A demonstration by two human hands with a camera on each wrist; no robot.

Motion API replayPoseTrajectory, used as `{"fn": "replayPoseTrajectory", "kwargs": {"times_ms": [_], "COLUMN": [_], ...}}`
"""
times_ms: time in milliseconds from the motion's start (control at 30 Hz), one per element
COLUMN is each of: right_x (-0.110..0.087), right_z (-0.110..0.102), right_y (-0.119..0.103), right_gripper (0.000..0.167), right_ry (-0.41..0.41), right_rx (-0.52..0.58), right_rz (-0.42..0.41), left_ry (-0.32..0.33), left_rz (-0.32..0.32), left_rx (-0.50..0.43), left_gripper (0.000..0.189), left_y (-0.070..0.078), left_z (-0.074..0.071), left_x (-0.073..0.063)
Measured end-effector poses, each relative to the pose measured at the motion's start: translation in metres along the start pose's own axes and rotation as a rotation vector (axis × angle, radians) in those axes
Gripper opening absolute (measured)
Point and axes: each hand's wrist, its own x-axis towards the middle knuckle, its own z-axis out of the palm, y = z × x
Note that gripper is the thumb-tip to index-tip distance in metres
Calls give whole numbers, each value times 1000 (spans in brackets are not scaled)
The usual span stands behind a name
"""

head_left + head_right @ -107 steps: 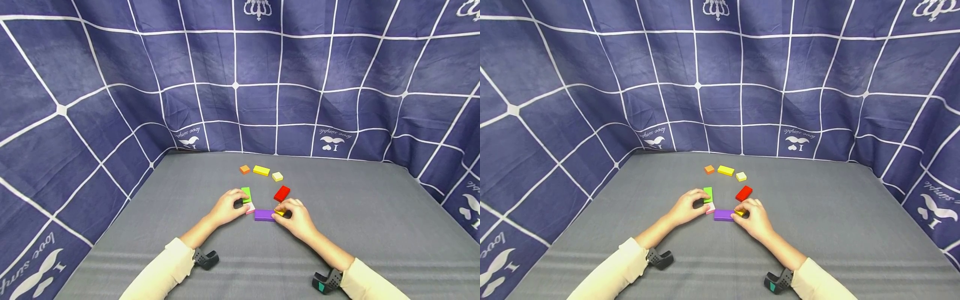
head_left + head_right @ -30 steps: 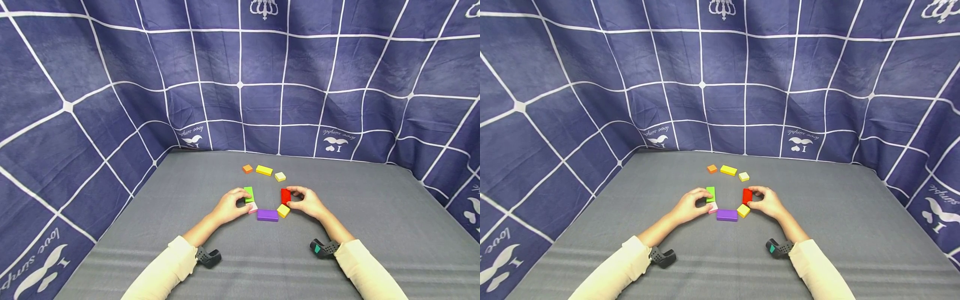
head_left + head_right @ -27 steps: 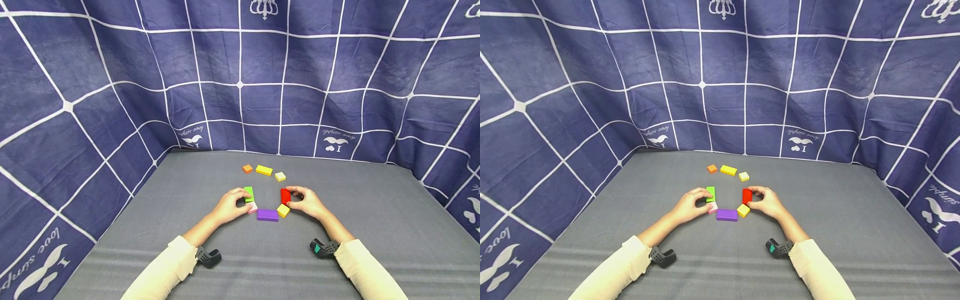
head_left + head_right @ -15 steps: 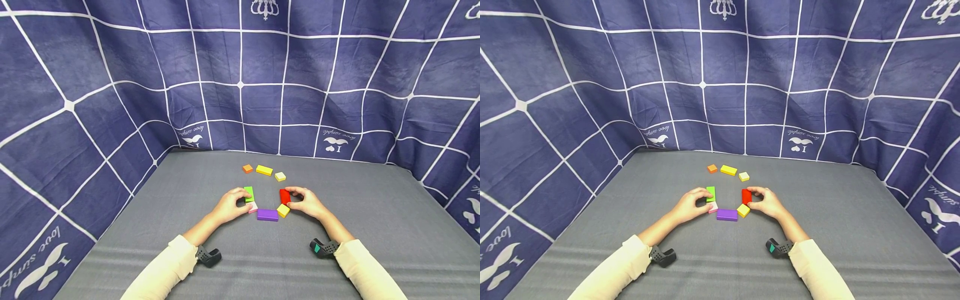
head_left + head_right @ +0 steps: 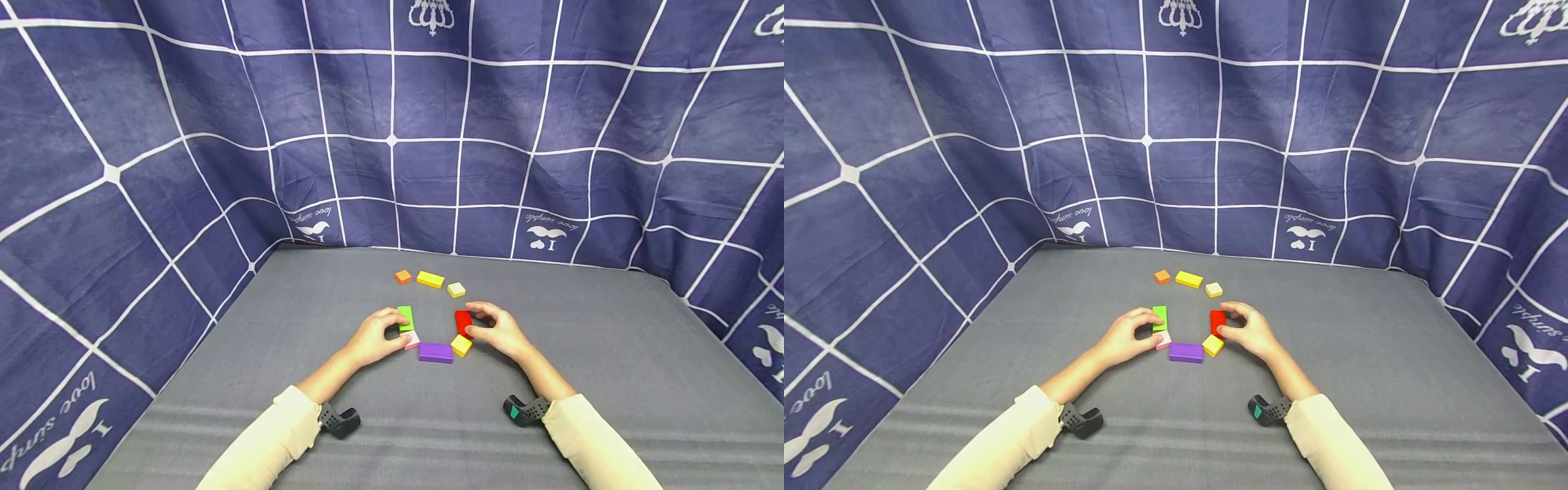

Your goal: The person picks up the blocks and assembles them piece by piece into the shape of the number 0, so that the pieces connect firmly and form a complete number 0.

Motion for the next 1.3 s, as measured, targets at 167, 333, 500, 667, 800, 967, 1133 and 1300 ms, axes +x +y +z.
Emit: {"fn": "replayPoseTrajectory", "kwargs": {"times_ms": [167, 333, 500, 667, 800, 967, 1133, 1300], "right_x": [-8, -16, -19, -21, -20, -18, -17, -19], "right_z": [7, 12, 15, 15, 14, 14, 14, 16], "right_y": [-7, -11, -11, -10, -9, -8, -8, -6], "right_gripper": [43, 42, 39, 34, 32, 33, 34, 34], "right_ry": [49, 62, 59, 58, 58, 50, 43, 65], "right_rx": [-56, -83, -96, -111, -115, -114, -95, -95], "right_rz": [-8, -43, -20, -25, -30, -18, -23, -62], "left_ry": [5, 3, 5, 4, 1, -5, -1, -6], "left_rz": [3, -1, 0, -5, -6, -12, -14, -7], "left_rx": [-12, -4, -4, -10, -11, -6, -9, -3], "left_gripper": [27, 27, 27, 27, 27, 27, 27, 27], "left_y": [0, -1, -1, 0, 0, 2, 3, 4], "left_z": [0, 1, 1, 2, 0, -2, -3, -3], "left_x": [-1, -1, -1, -1, 0, 0, 1, 0]}}
